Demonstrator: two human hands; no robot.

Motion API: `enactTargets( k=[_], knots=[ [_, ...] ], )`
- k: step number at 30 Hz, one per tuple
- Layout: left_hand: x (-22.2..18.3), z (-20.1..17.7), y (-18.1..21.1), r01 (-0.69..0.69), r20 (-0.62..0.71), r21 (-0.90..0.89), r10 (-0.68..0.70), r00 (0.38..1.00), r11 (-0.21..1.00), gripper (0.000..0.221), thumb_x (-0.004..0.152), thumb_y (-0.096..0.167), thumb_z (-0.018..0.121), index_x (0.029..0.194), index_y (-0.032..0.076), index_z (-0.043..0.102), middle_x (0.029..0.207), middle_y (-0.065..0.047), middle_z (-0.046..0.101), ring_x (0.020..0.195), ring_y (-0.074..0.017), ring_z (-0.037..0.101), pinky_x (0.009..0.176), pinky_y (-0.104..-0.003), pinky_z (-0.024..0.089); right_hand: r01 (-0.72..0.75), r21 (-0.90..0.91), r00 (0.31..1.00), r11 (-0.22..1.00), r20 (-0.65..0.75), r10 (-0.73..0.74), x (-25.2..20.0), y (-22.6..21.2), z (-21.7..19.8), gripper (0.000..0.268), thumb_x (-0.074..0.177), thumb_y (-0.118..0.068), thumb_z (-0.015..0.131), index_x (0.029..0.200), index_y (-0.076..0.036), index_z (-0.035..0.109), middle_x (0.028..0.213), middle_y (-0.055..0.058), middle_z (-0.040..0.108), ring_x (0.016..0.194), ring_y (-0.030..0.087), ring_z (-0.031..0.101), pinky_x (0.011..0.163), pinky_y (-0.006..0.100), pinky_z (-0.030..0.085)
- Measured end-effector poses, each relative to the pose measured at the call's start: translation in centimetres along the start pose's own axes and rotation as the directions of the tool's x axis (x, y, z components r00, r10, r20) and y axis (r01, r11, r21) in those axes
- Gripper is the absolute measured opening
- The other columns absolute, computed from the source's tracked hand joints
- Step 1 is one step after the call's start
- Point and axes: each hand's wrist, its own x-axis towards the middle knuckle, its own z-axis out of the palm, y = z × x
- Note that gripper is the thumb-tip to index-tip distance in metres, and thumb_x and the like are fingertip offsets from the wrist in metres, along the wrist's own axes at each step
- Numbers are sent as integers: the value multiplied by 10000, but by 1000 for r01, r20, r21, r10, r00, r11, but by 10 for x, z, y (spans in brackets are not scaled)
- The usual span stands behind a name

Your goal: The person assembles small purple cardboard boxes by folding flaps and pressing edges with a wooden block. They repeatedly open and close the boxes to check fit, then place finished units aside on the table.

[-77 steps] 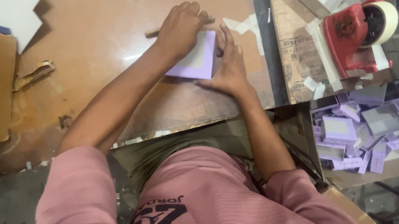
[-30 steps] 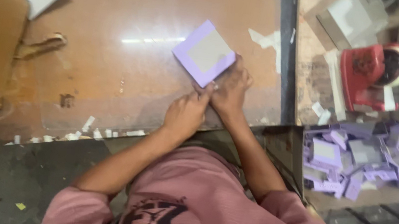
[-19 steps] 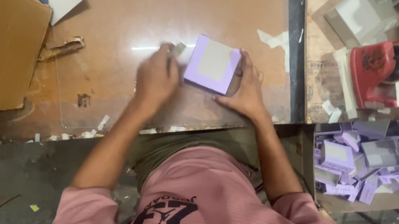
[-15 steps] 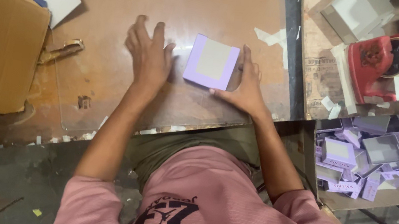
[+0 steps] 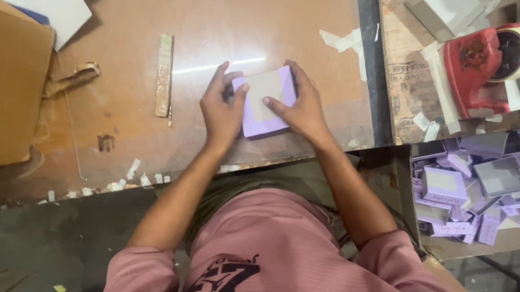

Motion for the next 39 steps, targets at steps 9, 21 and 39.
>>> enactTargets(
  k=[9, 21, 39],
  knots=[
    [-39, -14, 15, -478, -146, -231, 456, 878, 847, 616, 947, -57, 651, 1517, -46, 419, 1409, -190, 633, 1386, -269, 603, 1150, -378, 502, 376, 586, 926, 718, -220, -306, -15, 9, 27, 489, 969, -44, 767, 1268, -96, 384, 1533, 192, 456, 1357, 203, 523, 1162, 367, 474],
    [-8, -62, 24, -191, 156, -227, 230, 961, 955, 326, 970, 100, 656, 1258, -39, 716, 1485, -227, 609, 1361, -285, 619, 1162, -386, 483, 343, 676, 920, 653, -99, -380, -4, 49, 34, 476, 943, -19, 786, 1255, -91, 433, 1479, 218, 507, 1299, 221, 568, 1047, 366, 539],
    [-3, -86, 69, -584, 458, 347, 411, 788, 734, 534, 937, 178, 798, 1368, -39, 570, 1289, -253, 637, 1112, -431, 682, 918, -445, 581, 308, 703, 885, 641, 35, -464, -11, 32, 14, 428, 968, -157, 764, 1337, -44, 580, 1657, 277, 334, 1468, 291, 423, 1255, 438, 346]
  ],
)
